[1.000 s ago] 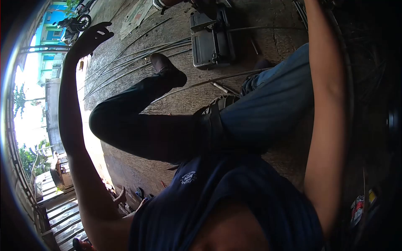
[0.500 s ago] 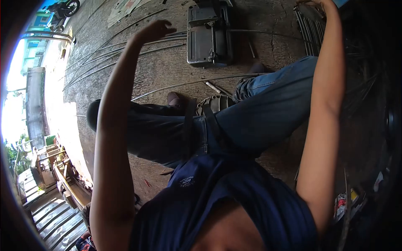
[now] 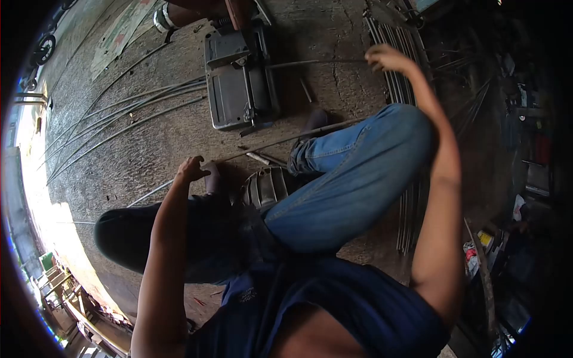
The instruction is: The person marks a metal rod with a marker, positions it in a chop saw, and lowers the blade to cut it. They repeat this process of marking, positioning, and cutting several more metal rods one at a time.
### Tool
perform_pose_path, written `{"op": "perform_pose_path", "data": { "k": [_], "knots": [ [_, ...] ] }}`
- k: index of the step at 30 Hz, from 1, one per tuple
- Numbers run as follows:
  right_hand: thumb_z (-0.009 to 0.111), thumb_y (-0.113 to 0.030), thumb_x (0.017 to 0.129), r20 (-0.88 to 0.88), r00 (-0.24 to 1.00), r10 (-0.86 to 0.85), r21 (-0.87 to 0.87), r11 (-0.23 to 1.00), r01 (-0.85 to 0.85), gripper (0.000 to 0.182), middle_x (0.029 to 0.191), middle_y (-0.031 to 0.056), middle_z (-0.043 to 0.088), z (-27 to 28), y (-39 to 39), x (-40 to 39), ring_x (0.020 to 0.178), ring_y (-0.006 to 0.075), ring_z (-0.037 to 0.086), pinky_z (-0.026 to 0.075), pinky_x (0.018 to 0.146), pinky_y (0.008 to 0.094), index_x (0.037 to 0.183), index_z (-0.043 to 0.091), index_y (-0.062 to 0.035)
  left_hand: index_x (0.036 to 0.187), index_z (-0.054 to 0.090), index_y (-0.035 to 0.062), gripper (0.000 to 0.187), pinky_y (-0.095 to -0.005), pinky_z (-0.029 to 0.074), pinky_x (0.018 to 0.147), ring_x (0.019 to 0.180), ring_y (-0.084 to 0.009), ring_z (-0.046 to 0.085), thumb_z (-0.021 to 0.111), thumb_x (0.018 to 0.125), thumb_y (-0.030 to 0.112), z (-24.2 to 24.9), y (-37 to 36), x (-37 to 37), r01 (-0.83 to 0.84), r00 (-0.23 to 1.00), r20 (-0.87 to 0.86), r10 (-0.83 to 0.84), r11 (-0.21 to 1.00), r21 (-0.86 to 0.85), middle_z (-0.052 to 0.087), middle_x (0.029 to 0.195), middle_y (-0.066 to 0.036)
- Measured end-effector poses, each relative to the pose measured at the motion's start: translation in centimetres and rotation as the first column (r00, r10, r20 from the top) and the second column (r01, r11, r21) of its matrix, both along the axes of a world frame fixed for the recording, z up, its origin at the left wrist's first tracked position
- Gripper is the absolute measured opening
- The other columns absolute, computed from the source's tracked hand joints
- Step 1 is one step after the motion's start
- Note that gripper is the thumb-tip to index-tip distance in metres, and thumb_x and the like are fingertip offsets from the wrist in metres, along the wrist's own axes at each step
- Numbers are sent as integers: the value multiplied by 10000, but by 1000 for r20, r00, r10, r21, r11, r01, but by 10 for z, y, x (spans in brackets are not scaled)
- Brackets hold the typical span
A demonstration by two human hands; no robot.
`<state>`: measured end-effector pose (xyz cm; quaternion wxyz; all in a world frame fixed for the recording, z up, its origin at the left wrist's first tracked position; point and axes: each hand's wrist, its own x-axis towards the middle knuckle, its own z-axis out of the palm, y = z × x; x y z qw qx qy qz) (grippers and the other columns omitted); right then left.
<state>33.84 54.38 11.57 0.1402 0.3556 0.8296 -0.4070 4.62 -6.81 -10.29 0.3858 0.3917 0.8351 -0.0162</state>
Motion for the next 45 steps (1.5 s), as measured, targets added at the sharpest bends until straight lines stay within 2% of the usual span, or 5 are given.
{"op": "perform_pose_path", "data": {
  "k": [15, 19, 25, 34, 45],
  "knots": [
    [584, -128, 853, 280, 882, 380, 299, 838, -456, 358, 1189, 226, 607, -241, 11, -85, 1139, 379, 562, 458, 961, 456, 1190, 612, -12, 1096, 600, 31, 481, -427, 526, 751, 837, -342, 660, 747, 714, 285, 4, -1, -7, -219, 976, 5, 219, 974, -65, 666, 799, -193],
    [587, -169, 875, -392, 878, 273, 397, 912, -106, 203, 907, 218, 673, -276, 65, -108, 926, 329, 672, 534, 761, 449, 876, 656, 21, 1121, 579, 22, 499, -435, 516, 679, 738, -362, 654, 747, 719, 265, -5, -1, -15, -243, 968, -53, 245, 969, 45, 638, 702, -199],
    [649, -278, 875, -175, 965, -196, -198, 967, 160, 467, 549, 94, 524, -216, 31, -155, 549, 225, 663, 517, 560, 368, 532, 479, -9, 1146, 493, -13, 528, -450, 477, 616, 649, -363, 628, 739, 738, 214, 4, 19, -31, -314, 948, -61, 313, 950, 2, 606, 617, -199],
    [624, -339, 881, -138, 968, 209, 769, 639, -29, 435, 1077, 224, 625, -207, 49, -135, 1074, 334, 593, 506, 825, 473, 1127, 563, 15, 1104, 500, -4, 505, -457, 452, 611, 671, -377, 600, 759, 725, 205, -13, 9, -33, -348, 930, -91, 357, 931, 108, 587, 661, -212],
    [521, -459, 932, 72, 916, 394, 646, 681, -344, 409, 947, 131, 625, -211, 81, -129, 926, 326, 606, 467, 783, 480, 998, 582, -59, 1129, 410, 22, 506, -473, 450, 574, 578, -380, 594, 688, 708, 59, 4, 23, -19, -404, 895, -104, 434, 886, 227, 580, 576, -186]
  ]
}}
